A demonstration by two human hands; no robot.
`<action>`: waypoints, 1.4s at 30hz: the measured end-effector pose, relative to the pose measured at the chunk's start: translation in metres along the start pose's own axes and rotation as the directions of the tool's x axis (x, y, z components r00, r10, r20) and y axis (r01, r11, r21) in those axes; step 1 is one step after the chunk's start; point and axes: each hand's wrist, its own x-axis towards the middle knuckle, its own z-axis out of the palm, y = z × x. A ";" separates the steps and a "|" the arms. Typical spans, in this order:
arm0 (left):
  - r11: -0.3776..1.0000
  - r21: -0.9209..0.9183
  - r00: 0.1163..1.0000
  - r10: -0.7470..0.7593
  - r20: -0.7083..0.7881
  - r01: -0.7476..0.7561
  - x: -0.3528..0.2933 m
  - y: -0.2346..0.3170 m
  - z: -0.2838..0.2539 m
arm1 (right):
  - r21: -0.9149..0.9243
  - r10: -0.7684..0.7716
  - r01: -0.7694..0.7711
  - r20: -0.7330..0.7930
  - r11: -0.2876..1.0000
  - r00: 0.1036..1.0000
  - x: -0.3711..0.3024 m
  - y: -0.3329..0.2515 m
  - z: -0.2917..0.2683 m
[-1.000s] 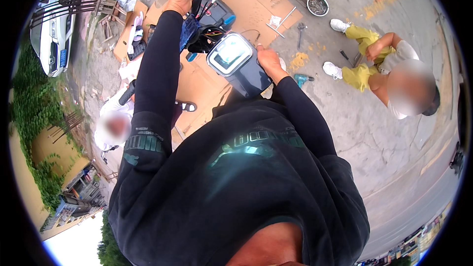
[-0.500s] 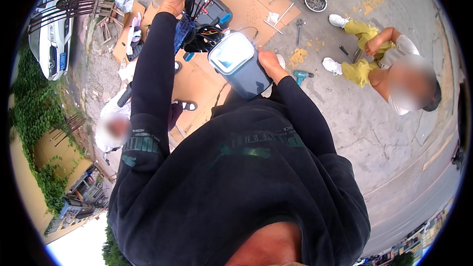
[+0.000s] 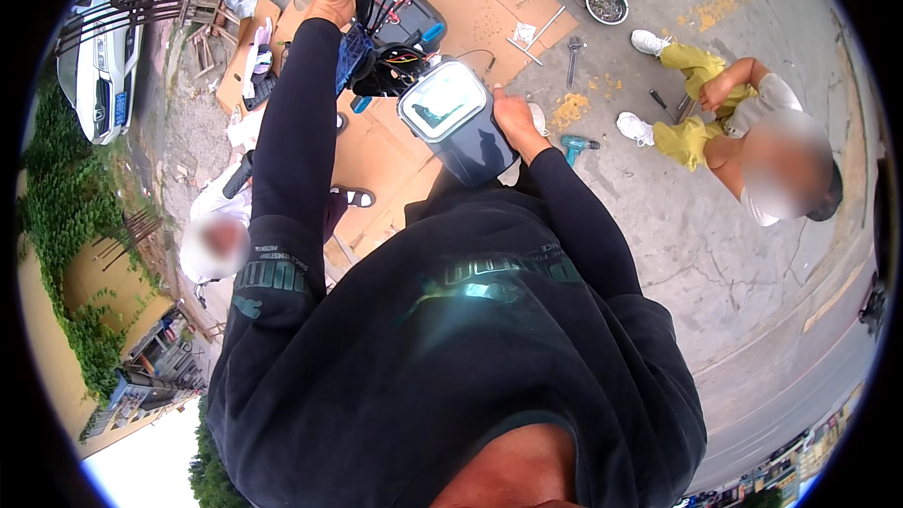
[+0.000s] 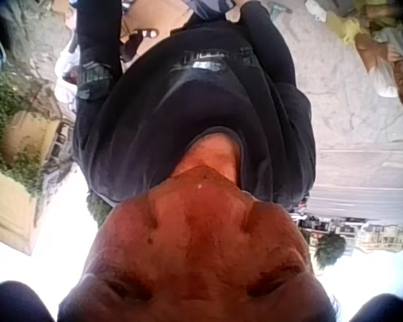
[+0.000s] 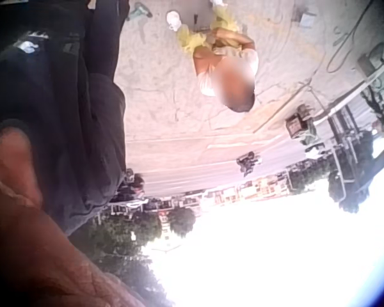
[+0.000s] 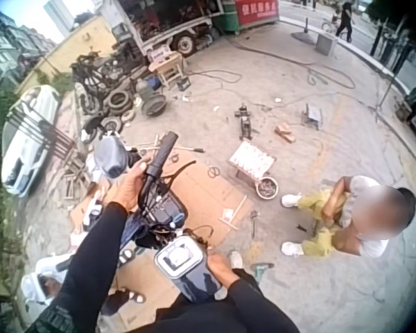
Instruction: The person connects electrical wires to a headlight unit, then mounts the headlight onto the front of a scooter. They secure the unit in place and test the light by turning it on and off.
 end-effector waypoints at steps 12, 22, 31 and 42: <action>0.999 -0.006 0.999 -0.038 -0.024 0.038 0.002 -0.001 -0.007 | 0.119 0.005 -0.002 -0.022 0.993 1.000 -0.001 0.008 -0.009; 0.999 -0.005 0.999 -0.034 -0.009 0.034 -0.002 0.004 -0.001 | 0.098 0.041 -0.048 0.070 0.994 0.997 0.003 0.014 -0.006; 0.991 0.137 0.999 -0.006 -0.053 0.013 0.001 -0.007 -0.031 | 0.136 0.029 -0.045 0.120 0.990 0.992 0.002 0.017 -0.007; 0.999 0.030 0.999 -0.016 -0.039 0.017 0.003 -0.006 -0.020 | 0.078 0.076 -0.088 0.146 0.993 0.986 -0.006 -0.009 -0.019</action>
